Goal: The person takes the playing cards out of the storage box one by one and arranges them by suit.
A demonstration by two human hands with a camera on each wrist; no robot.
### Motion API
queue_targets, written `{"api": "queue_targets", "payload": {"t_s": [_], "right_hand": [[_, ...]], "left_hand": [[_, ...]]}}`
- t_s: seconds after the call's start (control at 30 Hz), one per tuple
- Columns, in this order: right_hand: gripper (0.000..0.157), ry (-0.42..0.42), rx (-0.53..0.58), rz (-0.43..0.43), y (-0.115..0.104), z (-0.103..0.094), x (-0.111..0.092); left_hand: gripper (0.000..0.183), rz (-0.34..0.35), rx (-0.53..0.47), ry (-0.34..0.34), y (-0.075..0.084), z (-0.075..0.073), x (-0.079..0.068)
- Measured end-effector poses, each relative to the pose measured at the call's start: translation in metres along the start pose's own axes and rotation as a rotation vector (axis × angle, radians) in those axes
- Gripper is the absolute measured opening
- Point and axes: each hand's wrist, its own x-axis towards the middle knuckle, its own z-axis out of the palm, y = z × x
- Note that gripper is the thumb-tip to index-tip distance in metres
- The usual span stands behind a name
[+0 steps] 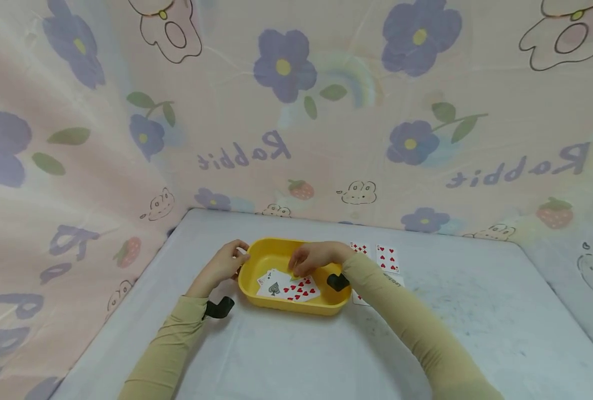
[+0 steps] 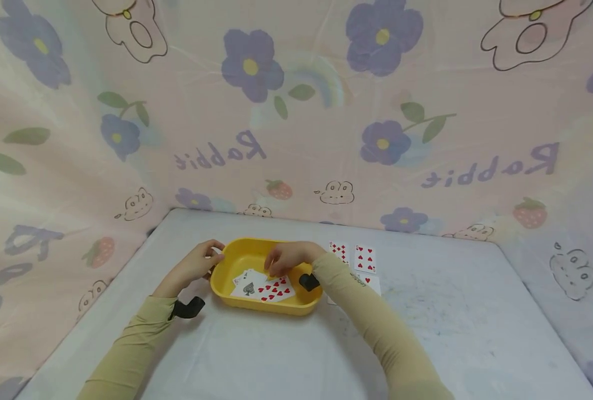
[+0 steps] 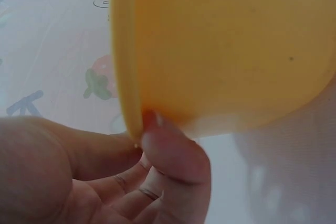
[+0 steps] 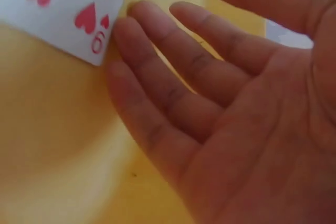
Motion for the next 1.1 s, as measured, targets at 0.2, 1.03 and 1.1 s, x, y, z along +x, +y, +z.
{"api": "queue_targets", "payload": {"t_s": [0.2, 1.03, 1.1], "right_hand": [[0.023, -0.032, 0.003, 0.016, 0.002, 0.005, -0.005], [0.014, 0.051, -0.024, -0.006, 0.004, -0.001, -0.019], [0.014, 0.092, -0.015, -0.022, 0.005, -0.005, -0.025]], "left_hand": [[0.025, 0.007, -0.009, -0.003, -0.002, 0.0, 0.0], [0.025, -0.005, 0.013, 0.0, 0.002, -0.001, -0.002], [0.025, -0.003, 0.016, -0.004, 0.003, -0.001, -0.003]]}}
